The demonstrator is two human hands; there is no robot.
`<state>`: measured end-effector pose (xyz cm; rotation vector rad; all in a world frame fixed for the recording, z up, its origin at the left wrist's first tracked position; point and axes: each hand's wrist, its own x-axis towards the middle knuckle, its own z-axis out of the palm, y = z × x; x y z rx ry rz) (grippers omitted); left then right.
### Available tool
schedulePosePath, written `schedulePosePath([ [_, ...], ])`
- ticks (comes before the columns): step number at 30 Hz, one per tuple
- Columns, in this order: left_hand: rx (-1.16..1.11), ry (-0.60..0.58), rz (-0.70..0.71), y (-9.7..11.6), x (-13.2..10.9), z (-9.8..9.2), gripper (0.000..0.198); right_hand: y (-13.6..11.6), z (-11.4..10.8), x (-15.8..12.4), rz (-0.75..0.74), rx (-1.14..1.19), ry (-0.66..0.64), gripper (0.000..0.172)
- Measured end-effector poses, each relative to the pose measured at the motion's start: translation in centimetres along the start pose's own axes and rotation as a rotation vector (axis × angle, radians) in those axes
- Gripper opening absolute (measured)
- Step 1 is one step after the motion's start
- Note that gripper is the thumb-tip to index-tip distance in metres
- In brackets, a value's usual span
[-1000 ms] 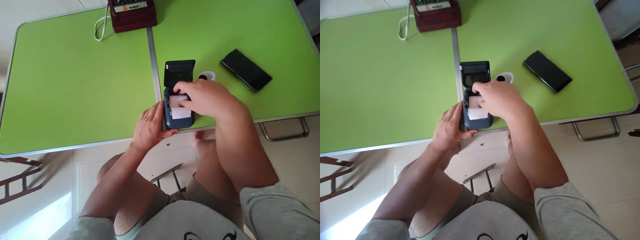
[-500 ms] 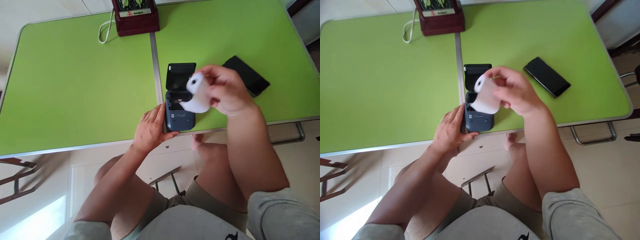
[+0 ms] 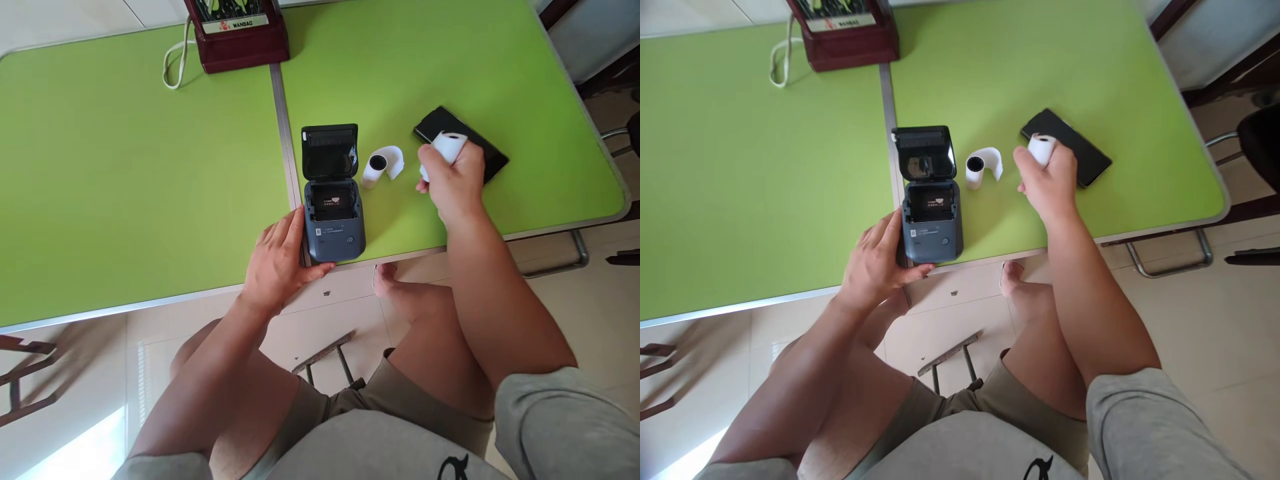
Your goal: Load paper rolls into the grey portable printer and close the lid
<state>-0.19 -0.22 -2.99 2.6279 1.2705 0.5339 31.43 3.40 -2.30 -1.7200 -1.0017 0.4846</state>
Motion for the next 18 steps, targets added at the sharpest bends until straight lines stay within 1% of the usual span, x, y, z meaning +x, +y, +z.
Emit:
schedulePosePath([
  [1, 0.005, 0.003, -0.001, 0.0, 0.0, 0.0, 0.115, -0.1, -0.2, -0.2, -0.045, -0.068, -0.032, 0.028],
  [3, 0.007, 0.005, 0.002, 0.0, 0.0, 0.1, 0.115, -0.2, -0.5, -0.4, -0.183, -0.197, -0.040, 0.026],
  [5, 0.003, 0.010, 0.008, -0.1, 0.0, 0.1, 0.114, -0.1, -0.8, -0.3, -0.332, -0.324, 0.017, 0.024],
  [7, 0.000, 0.017, 0.017, -0.1, 0.0, 0.1, 0.113, 0.5, -0.9, 0.1, -0.419, -0.429, 0.064, 0.023],
  [8, -0.002, 0.021, 0.022, -0.1, 0.0, 0.1, 0.113, 0.8, -0.9, 0.3, -0.435, -0.464, 0.059, 0.025],
  [10, -0.004, 0.028, 0.034, -0.1, 0.0, 0.1, 0.111, 1.6, -1.0, 0.7, -0.423, -0.512, 0.005, 0.031],
  [13, -0.007, 0.033, 0.041, -0.1, -0.1, 0.2, 0.111, 1.8, -1.3, 0.8, -0.333, -0.564, -0.065, 0.042],
  [15, -0.013, 0.032, 0.037, -0.1, -0.1, 0.3, 0.110, 0.9, -1.6, 0.3, -0.323, -0.584, -0.062, 0.048],
  [16, -0.016, 0.030, 0.034, -0.2, -0.1, 0.3, 0.111, 0.1, -1.7, 0.0, -0.355, -0.582, -0.051, 0.050],
  [18, -0.019, 0.025, 0.031, -0.2, -0.2, 0.3, 0.112, -1.6, -1.5, -0.9, -0.474, -0.563, -0.043, 0.048],
])
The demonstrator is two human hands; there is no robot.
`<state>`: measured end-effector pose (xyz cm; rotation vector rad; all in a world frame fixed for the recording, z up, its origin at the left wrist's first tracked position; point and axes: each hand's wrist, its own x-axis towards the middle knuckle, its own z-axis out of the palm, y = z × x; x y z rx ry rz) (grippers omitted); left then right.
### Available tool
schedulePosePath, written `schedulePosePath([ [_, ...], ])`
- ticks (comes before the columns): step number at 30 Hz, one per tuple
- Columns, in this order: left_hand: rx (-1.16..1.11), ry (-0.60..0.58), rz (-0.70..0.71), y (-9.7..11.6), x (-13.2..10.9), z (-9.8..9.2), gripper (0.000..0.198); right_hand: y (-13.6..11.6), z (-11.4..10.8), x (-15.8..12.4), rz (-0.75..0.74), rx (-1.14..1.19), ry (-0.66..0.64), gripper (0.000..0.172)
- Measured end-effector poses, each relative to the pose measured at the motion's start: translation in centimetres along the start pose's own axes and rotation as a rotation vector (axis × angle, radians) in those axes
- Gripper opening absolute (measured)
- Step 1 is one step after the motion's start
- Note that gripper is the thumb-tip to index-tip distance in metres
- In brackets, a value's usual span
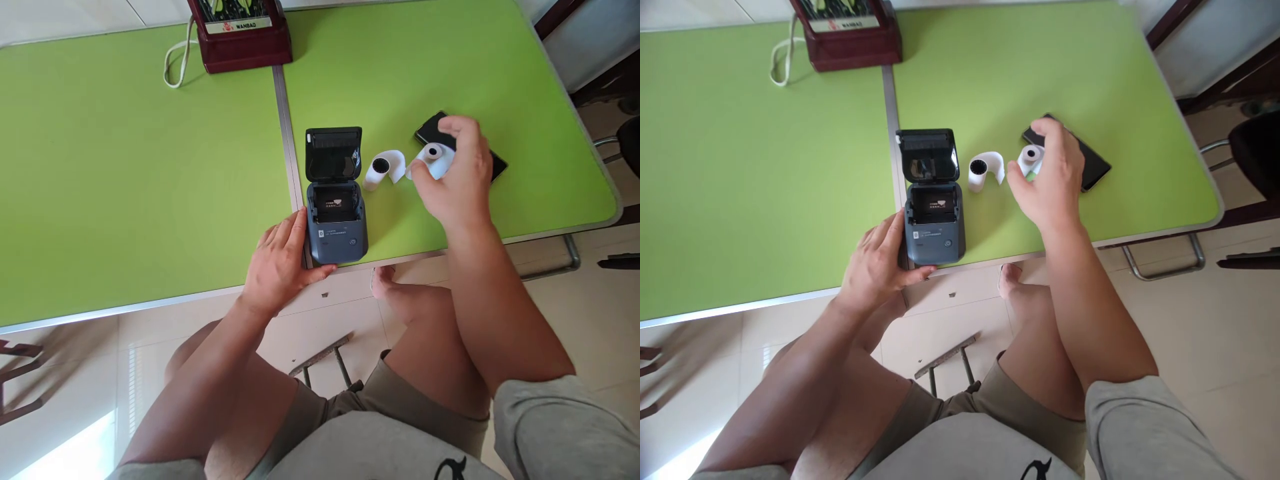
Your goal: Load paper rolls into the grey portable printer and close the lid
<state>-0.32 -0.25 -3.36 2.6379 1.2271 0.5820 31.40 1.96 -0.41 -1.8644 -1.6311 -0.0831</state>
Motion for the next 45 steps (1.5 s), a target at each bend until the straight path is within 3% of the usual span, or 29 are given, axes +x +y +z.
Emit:
schedulePosePath([
  [5, 0.005, -0.010, -0.002, 0.0, 0.0, -0.1, 0.113, -3.9, 0.9, -0.1, -0.233, -0.001, -0.111, 0.047],
  [9, -0.013, -0.006, 0.001, 0.1, 0.0, -0.1, 0.112, -4.3, 2.7, -0.6, -0.190, -0.042, -0.162, 0.040],
  [12, -0.034, -0.019, -0.005, 0.1, 0.0, -0.1, 0.110, -4.0, 2.8, -1.3, -0.119, -0.012, -0.140, 0.037],
  [15, -0.046, -0.036, -0.017, 0.2, 0.0, -0.2, 0.109, -3.7, 2.7, -2.1, -0.087, 0.115, -0.118, 0.040],
  [20, -0.061, -0.061, -0.036, 0.4, 0.1, -0.4, 0.111, -2.6, 4.2, -3.0, -0.120, 0.416, -0.100, 0.027],
  [23, -0.072, -0.076, -0.057, 0.5, 0.2, -0.5, 0.110, -2.3, 4.8, -3.1, -0.096, 0.479, -0.132, 0.031],
  [27, -0.059, -0.085, -0.067, 0.5, 0.2, -0.6, 0.111, -3.8, 3.7, -3.2, -0.056, 0.454, -0.043, 0.040],
  [30, -0.058, -0.084, -0.064, 0.6, 0.2, -0.6, 0.112, -6.1, 2.4, -3.2, -0.131, 0.501, -0.022, 0.032],
  [34, -0.059, -0.075, -0.054, 0.6, 0.2, -0.6, 0.115, -8.2, 2.1, -2.9, -0.298, 0.573, -0.116, 0.027],
  [38, -0.058, -0.071, -0.043, 0.6, 0.1, -0.5, 0.115, -8.2, 2.8, -2.4, -0.284, 0.481, -0.208, 0.029],
  [42, -0.049, -0.088, -0.031, 0.6, 0.0, -0.4, 0.107, -7.5, 3.4, -2.2, -0.224, 0.463, -0.151, 0.017],
  [45, -0.038, -0.079, -0.023, 0.5, -0.1, -0.4, 0.106, -7.4, 3.7, -2.1, -0.272, 0.547, -0.081, 0.013],
])
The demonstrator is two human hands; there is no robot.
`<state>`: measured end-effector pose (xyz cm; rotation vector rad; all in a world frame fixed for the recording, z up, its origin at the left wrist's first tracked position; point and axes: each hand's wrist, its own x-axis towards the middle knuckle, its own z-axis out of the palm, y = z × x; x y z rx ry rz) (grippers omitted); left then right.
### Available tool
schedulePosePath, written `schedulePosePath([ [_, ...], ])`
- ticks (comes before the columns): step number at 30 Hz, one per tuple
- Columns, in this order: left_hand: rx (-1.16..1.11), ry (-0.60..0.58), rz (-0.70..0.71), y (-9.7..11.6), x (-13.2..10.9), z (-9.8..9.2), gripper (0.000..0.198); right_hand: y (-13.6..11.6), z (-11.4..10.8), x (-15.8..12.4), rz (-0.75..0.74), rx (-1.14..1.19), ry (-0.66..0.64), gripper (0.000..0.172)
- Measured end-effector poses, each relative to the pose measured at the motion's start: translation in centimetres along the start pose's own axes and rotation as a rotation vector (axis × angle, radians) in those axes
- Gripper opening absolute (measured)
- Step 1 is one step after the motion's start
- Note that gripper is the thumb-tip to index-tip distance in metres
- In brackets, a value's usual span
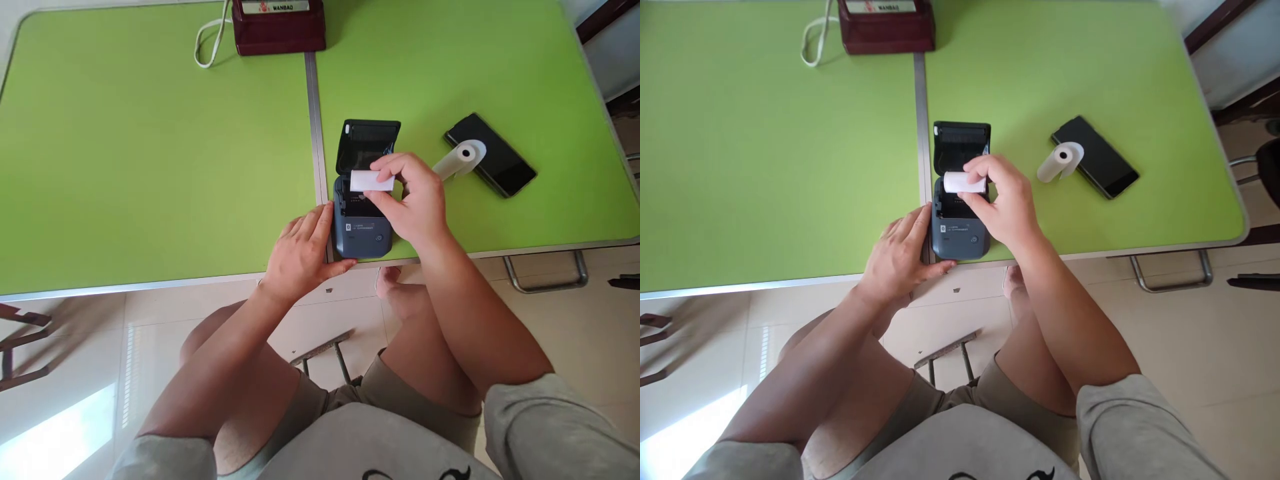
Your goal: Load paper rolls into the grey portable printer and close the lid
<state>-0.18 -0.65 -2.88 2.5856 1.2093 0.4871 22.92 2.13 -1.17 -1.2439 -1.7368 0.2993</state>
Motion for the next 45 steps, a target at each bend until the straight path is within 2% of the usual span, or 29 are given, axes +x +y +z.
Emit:
schedulePosePath([
  [3, -0.011, 0.002, -0.002, 0.0, 0.0, 0.0, 0.103, 0.0, 0.2, 0.1, -0.050, 0.030, 0.018, 0.015],
  [7, -0.027, 0.005, 0.003, -0.1, 0.0, 0.0, 0.103, -0.1, 0.2, 0.2, -0.022, 0.044, -0.015, 0.010],
  [10, -0.013, 0.013, 0.013, 0.0, 0.1, 0.1, 0.104, 0.0, 0.3, 0.1, -0.010, 0.092, 0.009, 0.009],
  [14, -0.002, 0.012, 0.011, 0.0, 0.1, 0.0, 0.102, 0.3, 0.7, 0.0, 0.045, 0.198, 0.100, 0.018],
  [17, -0.006, 0.006, -0.003, 0.0, 0.1, -0.2, 0.100, 0.5, 1.1, 0.0, 0.128, 0.186, 0.131, 0.025],
  [19, -0.013, 0.003, -0.011, 0.0, 0.1, -0.2, 0.101, 0.7, 1.2, 0.1, 0.128, 0.159, 0.127, 0.027],
  [21, -0.023, 0.001, -0.017, 0.0, 0.1, -0.1, 0.104, 0.8, 1.1, 0.1, 0.087, 0.133, 0.092, 0.026],
  [26, -0.034, 0.004, -0.030, 0.0, 0.0, 0.1, 0.106, 0.9, 0.1, 0.3, 0.059, -0.006, -0.120, 0.021],
  [35, -0.004, 0.015, 0.000, 0.0, 0.0, -0.1, 0.102, -0.2, -1.4, 1.5, 0.033, -0.165, -0.185, 0.009],
  [40, 0.032, 0.029, 0.028, -0.1, -0.1, 0.0, 0.102, -0.2, -1.6, 1.4, -0.003, -0.164, -0.235, 0.006],
  [45, 0.028, 0.033, 0.034, -0.3, -0.1, 0.2, 0.102, 0.1, -1.0, 1.2, -0.039, -0.161, -0.239, 0.014],
])
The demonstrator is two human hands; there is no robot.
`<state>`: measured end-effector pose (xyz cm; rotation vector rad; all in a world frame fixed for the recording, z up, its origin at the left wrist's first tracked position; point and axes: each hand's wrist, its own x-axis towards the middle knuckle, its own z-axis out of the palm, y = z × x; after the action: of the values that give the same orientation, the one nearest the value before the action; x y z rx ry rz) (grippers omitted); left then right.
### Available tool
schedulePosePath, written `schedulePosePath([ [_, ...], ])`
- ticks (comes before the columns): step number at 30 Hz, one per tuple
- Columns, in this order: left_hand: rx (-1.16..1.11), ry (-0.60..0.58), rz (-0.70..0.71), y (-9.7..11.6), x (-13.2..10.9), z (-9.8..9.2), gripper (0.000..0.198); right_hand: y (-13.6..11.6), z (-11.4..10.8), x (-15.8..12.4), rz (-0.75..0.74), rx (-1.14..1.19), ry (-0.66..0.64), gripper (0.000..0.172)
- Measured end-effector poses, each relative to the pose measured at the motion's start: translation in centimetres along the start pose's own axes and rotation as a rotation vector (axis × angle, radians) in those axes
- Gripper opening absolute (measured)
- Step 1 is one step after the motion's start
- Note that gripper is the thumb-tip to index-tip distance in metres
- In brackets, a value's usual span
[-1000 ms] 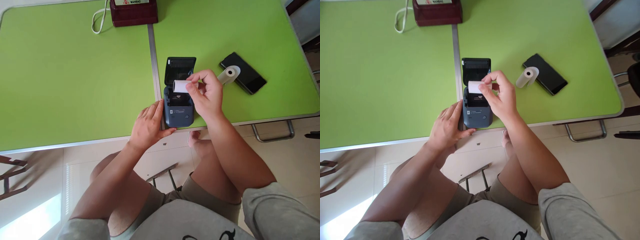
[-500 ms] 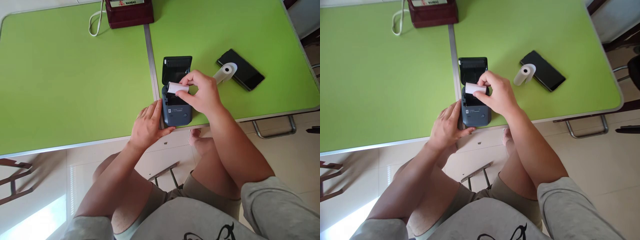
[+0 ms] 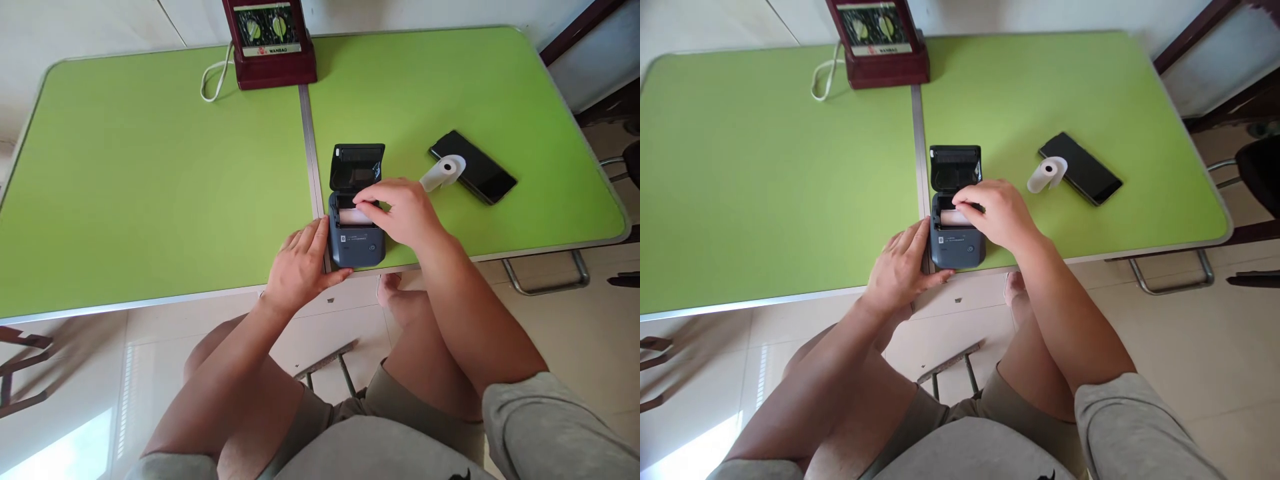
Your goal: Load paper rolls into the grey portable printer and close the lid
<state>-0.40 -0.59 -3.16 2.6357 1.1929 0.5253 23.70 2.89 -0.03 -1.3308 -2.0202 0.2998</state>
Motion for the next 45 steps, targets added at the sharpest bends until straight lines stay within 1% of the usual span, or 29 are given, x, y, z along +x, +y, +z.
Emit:
schedulePosePath([
  [2, -0.007, 0.000, 0.002, 0.0, 0.0, 0.0, 0.103, -0.1, 0.0, 0.0, -0.004, -0.022, -0.009, 0.016],
  [4, -0.015, 0.004, 0.007, 0.0, 0.0, 0.1, 0.103, -0.5, -0.3, 0.0, -0.033, -0.037, 0.030, 0.015],
  [7, -0.020, 0.017, 0.010, 0.0, 0.0, 0.2, 0.102, -1.3, -1.0, -0.1, -0.126, -0.035, 0.192, 0.015],
  [9, -0.015, 0.046, 0.021, 0.0, 0.0, 0.3, 0.106, -2.1, -1.3, -0.4, -0.170, -0.054, 0.301, 0.014],
  [10, -0.013, 0.065, 0.030, 0.0, 0.0, 0.3, 0.108, -2.5, -1.3, -0.7, -0.183, -0.069, 0.334, 0.013],
  [12, -0.014, 0.108, 0.053, 0.0, -0.1, 0.3, 0.110, -3.1, -0.9, -1.5, -0.208, -0.088, 0.336, 0.012],
  [13, -0.016, 0.124, 0.065, 0.0, -0.1, 0.2, 0.106, -3.3, -0.6, -1.9, -0.226, -0.087, 0.310, 0.013],
  [15, -0.010, 0.133, 0.087, 0.1, -0.1, 0.1, 0.090, -3.5, 0.0, -2.6, -0.253, -0.059, 0.247, 0.015],
  [17, 0.001, 0.117, 0.097, 0.1, -0.2, 0.0, 0.073, -3.4, 0.3, -3.1, -0.251, 0.004, 0.209, 0.015],
  [19, -0.002, 0.093, 0.088, 0.2, -0.2, 0.0, 0.062, -2.9, 0.4, -3.3, -0.202, 0.100, 0.234, 0.012],
  [21, -0.012, 0.082, 0.081, 0.2, -0.2, 0.0, 0.057, -1.9, 0.5, -3.2, -0.100, 0.174, 0.316, 0.006],
  [22, -0.013, 0.081, 0.086, 0.1, -0.2, 0.0, 0.054, -1.3, 0.7, -3.0, -0.035, 0.195, 0.359, 0.008],
  [23, -0.009, 0.081, 0.099, 0.1, -0.2, 0.1, 0.052, -0.7, 1.0, -2.8, 0.031, 0.205, 0.384, 0.017],
  [24, -0.003, 0.081, 0.116, 0.0, -0.2, 0.1, 0.051, -0.1, 1.3, -2.5, 0.093, 0.223, 0.381, 0.028],
  [25, 0.004, 0.082, 0.134, -0.1, -0.2, 0.1, 0.050, 0.5, 1.7, -2.2, 0.140, 0.260, 0.352, 0.039],
  [27, 0.014, 0.089, 0.163, -0.2, -0.2, 0.2, 0.049, 1.4, 2.3, -1.6, 0.181, 0.373, 0.286, 0.056],
  [28, 0.016, 0.094, 0.170, -0.2, -0.2, 0.2, 0.049, 1.6, 2.5, -1.3, 0.189, 0.420, 0.272, 0.061],
  [30, 0.017, 0.105, 0.173, -0.2, -0.1, 0.2, 0.048, 1.8, 2.4, -1.0, 0.224, 0.476, 0.310, 0.062],
  [32, 0.018, 0.110, 0.173, -0.2, -0.1, 0.2, 0.047, 1.5, 2.0, -1.0, 0.295, 0.493, 0.374, 0.058],
  [33, 0.020, 0.110, 0.177, -0.1, -0.1, 0.2, 0.047, 1.3, 1.7, -1.2, 0.329, 0.503, 0.382, 0.055],
  [35, 0.023, 0.112, 0.183, -0.2, -0.1, 0.2, 0.047, 0.8, 1.3, -1.7, 0.361, 0.519, 0.334, 0.051],
  [39, 0.020, 0.133, 0.181, -0.3, 0.0, 0.4, 0.053, 0.4, 1.0, -2.8, 0.328, 0.517, 0.107, 0.055],
  [41, 0.023, 0.133, 0.166, -0.3, 0.0, 0.4, 0.065, 0.5, 0.8, -2.9, 0.316, 0.505, 0.019, 0.056],
  [43, 0.036, 0.109, 0.137, -0.2, 0.2, 0.4, 0.082, 0.7, 0.6, -2.8, 0.314, 0.510, -0.034, 0.051],
  [45, 0.055, 0.085, 0.103, -0.1, 0.3, 0.3, 0.093, 0.7, 0.4, -2.6, 0.314, 0.525, -0.070, 0.048],
])
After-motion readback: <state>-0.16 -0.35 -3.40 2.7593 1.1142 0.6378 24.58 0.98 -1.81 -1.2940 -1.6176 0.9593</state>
